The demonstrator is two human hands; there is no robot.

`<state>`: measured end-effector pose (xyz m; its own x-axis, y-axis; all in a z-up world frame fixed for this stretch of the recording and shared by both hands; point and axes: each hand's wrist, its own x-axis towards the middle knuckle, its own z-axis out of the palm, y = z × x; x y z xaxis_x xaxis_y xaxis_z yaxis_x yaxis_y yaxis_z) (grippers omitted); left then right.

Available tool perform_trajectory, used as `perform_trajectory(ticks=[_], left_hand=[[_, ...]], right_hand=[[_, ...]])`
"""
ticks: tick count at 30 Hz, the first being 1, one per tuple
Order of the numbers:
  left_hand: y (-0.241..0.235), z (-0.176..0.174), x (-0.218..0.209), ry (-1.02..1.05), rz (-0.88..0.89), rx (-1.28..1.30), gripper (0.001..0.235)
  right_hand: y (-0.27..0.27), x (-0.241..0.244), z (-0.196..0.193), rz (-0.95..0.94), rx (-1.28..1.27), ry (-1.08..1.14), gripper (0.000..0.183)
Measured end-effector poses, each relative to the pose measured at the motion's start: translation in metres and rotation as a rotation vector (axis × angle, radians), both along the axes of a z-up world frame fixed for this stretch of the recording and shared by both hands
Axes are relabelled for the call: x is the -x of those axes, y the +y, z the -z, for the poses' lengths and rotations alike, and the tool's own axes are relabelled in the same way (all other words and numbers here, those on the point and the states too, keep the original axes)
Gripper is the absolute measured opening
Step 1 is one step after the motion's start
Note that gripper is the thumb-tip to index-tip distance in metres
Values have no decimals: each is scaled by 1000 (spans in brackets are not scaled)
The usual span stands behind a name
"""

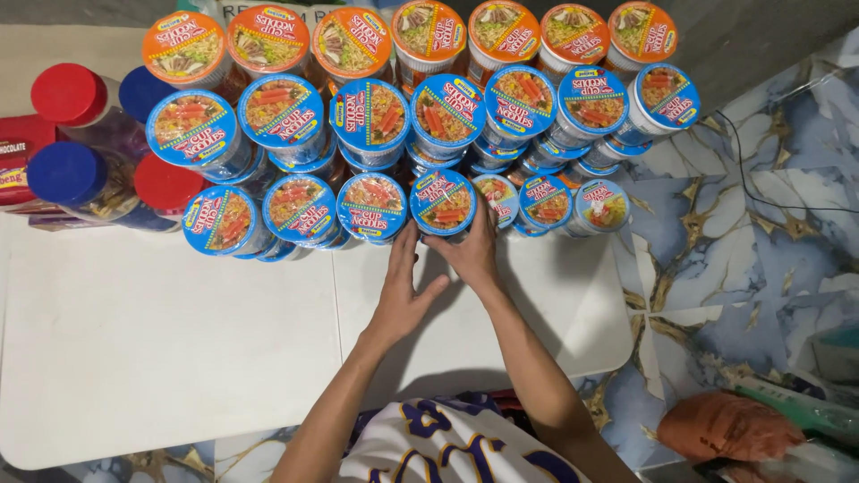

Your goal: Stack multiple containers of cup noodles on a table.

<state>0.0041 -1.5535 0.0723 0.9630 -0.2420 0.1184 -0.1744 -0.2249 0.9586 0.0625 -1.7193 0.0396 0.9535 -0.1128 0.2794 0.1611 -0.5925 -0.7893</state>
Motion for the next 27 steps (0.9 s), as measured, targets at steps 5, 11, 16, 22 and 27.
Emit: perform_trajectory(ticks=[5,11,16,22,27], left_hand=[[8,-1,21,2,-22,-2,96],[59,-13,66,62,-85,-3,83],[141,-18,116,71,-340,-20,70],[261,-6,213,22,-688,54,64],[361,19,305,46,-852,108,62]], right_hand=[[-2,33,9,67,-102,-106,105],[32,91,55,71,-385,70,30],[117,119,33,-218,-301,130,17],[239,144,17,-559,-314,112,14],[355,191,20,-718,-350,134,14]])
